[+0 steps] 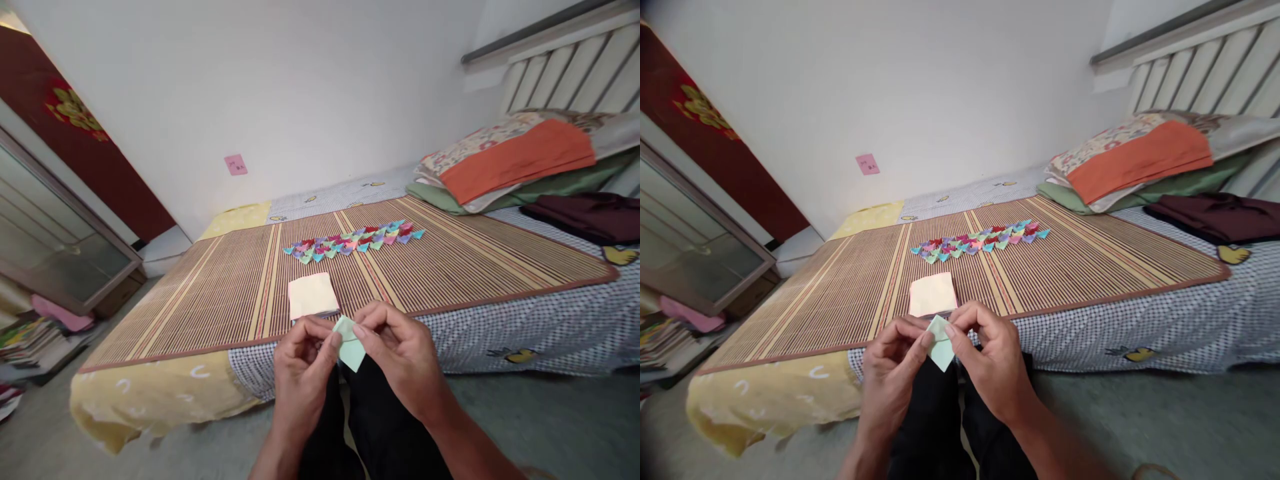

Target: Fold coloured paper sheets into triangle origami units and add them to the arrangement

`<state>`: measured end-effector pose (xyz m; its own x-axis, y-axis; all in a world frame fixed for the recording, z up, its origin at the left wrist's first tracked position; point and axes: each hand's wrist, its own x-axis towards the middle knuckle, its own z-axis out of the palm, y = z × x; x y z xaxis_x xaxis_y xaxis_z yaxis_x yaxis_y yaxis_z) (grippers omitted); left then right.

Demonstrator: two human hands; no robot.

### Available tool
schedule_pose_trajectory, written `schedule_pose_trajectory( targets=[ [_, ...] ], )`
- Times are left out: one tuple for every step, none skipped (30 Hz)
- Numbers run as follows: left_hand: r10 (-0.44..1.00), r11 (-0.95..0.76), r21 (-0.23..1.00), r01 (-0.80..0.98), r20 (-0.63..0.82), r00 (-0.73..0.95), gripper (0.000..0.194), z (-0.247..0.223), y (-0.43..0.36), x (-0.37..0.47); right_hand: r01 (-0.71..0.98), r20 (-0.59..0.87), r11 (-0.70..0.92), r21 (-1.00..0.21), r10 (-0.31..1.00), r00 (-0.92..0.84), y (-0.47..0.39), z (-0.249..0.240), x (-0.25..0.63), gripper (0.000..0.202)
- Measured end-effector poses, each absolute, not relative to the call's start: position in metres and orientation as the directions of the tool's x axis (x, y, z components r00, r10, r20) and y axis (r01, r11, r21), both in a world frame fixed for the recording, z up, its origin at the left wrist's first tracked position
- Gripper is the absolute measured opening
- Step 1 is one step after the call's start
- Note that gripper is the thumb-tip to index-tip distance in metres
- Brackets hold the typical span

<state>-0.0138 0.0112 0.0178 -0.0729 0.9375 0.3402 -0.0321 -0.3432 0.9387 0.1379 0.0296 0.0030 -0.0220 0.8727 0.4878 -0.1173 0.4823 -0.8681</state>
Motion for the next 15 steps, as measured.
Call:
schedule_pose_trajectory(
  targets=[
    [0.94,-0.34,0.939,-0.046,0.337,-0.059,0.017,0.019,0.011,-0.014,-0.114,0.485,0.48,-0.87,0.874,-0.015,0.029,0.003,0.138,0.018],
    [0.943,-0.332,0.941,-0.061,0.33,-0.046,0.017,0.019,0.011,-0.014,-0.109,0.483,0.479,-0.871,0.876,-0.008,0.029,0.003,0.137,0.018],
    [0.945,-0.326,0.942,-0.077,0.324,-0.036,0.017,0.02,0.01,-0.014,-0.101,0.481,0.479,-0.872,0.876,-0.003,0.028,0.003,0.137,0.018],
    [0.948,-0.318,0.943,-0.093,0.317,-0.027,0.016,0.021,0.01,-0.013,-0.093,0.482,0.48,-0.872,0.876,0.003,0.028,0.004,0.137,0.019],
    [0.95,-0.312,0.944,-0.109,0.312,-0.022,0.016,0.022,0.01,-0.013,-0.086,0.484,0.482,-0.872,0.875,0.006,0.028,0.004,0.136,0.019],
    [0.952,-0.307,0.944,-0.121,0.307,-0.02,0.016,0.022,0.01,-0.013,-0.081,0.489,0.488,-0.869,0.872,0.009,0.028,0.004,0.136,0.019],
    [0.952,-0.304,0.943,-0.132,0.304,-0.022,0.017,0.023,0.011,-0.013,-0.078,0.494,0.493,-0.866,0.869,0.011,0.028,0.005,0.135,0.019],
    [0.953,-0.303,0.943,-0.139,0.302,-0.026,0.017,0.023,0.011,-0.012,-0.076,0.498,0.498,-0.864,0.867,0.011,0.028,0.005,0.135,0.019],
    [0.954,-0.299,0.944,-0.142,0.298,-0.029,0.018,0.024,0.011,-0.012,-0.076,0.501,0.5,-0.863,0.865,0.01,0.028,0.005,0.135,0.019],
    [0.955,-0.295,0.945,-0.142,0.293,-0.031,0.018,0.025,0.011,-0.012,-0.077,0.503,0.502,-0.861,0.864,0.012,0.028,0.005,0.135,0.019],
    [0.957,-0.29,0.946,-0.142,0.288,-0.032,0.019,0.026,0.012,-0.012,-0.078,0.503,0.502,-0.861,0.864,0.013,0.028,0.005,0.135,0.019],
    [0.959,-0.284,0.948,-0.142,0.282,-0.031,0.019,0.027,0.012,-0.012,-0.08,0.501,0.501,-0.862,0.865,0.014,0.028,0.006,0.135,0.019],
    [0.961,-0.277,0.95,-0.142,0.276,-0.027,0.02,0.028,0.012,-0.013,-0.083,0.499,0.498,-0.863,0.866,0.01,0.028,0.006,0.135,0.018],
    [0.962,-0.271,0.952,-0.144,0.271,-0.022,0.02,0.029,0.013,-0.014,-0.085,0.498,0.497,-0.864,0.867,0.004,0.027,0.006,0.136,0.018],
    [0.964,-0.266,0.952,-0.149,0.267,-0.014,0.02,0.029,0.013,-0.014,-0.086,0.496,0.494,-0.865,0.868,-0.004,0.027,0.007,0.136,0.018]
  ],
)
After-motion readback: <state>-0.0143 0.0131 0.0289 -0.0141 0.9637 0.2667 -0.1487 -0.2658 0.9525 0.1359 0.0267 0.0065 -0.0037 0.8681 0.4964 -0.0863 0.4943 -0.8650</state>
